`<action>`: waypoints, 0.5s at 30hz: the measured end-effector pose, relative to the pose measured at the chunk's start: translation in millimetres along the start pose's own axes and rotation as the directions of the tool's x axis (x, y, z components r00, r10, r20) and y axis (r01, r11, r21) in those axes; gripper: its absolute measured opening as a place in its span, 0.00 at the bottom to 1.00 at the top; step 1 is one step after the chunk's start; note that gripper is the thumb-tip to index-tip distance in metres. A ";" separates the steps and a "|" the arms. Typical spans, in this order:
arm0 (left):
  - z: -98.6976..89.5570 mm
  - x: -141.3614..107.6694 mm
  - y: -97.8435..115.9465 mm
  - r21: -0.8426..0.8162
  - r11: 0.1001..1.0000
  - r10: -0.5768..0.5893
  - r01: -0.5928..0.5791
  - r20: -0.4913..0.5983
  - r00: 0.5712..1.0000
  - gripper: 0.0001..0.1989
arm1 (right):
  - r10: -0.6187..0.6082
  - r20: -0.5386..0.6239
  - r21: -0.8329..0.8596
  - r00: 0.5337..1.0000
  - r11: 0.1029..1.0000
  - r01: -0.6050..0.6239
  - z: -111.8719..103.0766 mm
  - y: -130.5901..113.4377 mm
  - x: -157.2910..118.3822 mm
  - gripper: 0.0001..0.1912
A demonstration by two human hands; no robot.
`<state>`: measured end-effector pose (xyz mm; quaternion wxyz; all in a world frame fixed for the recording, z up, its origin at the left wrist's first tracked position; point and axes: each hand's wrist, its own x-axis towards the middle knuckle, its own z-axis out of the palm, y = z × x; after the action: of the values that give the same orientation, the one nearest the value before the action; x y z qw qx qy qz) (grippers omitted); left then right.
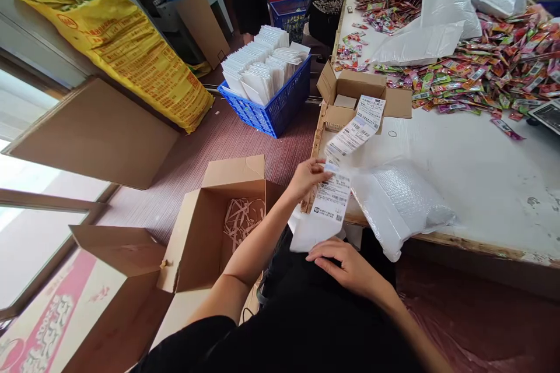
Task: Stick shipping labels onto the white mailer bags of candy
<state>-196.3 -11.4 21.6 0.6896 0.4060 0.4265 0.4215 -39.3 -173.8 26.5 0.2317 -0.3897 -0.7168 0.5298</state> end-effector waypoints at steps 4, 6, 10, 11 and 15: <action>1.0 -21.1 23.2 -0.049 0.972 0.226 -0.230 -0.074 0.971 0.16 | 0.036 -0.420 -0.027 0.907 0.998 -0.052 -17.4 -0.8 9.5 0.11; 10.0 -38.3 28.4 -0.032 0.969 0.244 -0.244 -0.006 0.970 0.14 | -0.027 -0.664 -0.047 0.747 0.999 -0.006 -27.5 -3.6 16.6 0.22; 25.7 -64.1 26.1 0.069 0.982 0.156 -0.175 0.216 0.964 0.14 | -0.263 -0.802 -0.288 0.536 0.957 0.039 -43.3 -12.2 27.1 0.28; 26.7 -66.7 24.6 0.079 0.984 0.135 -0.159 0.251 0.958 0.14 | -0.330 -0.784 -0.373 0.526 0.928 0.026 -45.5 -13.5 27.4 0.24; 22.9 -65.7 20.3 0.101 0.986 0.093 -0.134 0.338 0.937 0.12 | -0.451 -0.709 -0.548 0.541 0.836 -0.020 -47.9 -13.6 20.2 0.21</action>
<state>-198.3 -70.5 63.5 0.7000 0.5365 0.3051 0.3591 -19.8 -131.7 53.5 0.4937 -0.5390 -0.6805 0.0522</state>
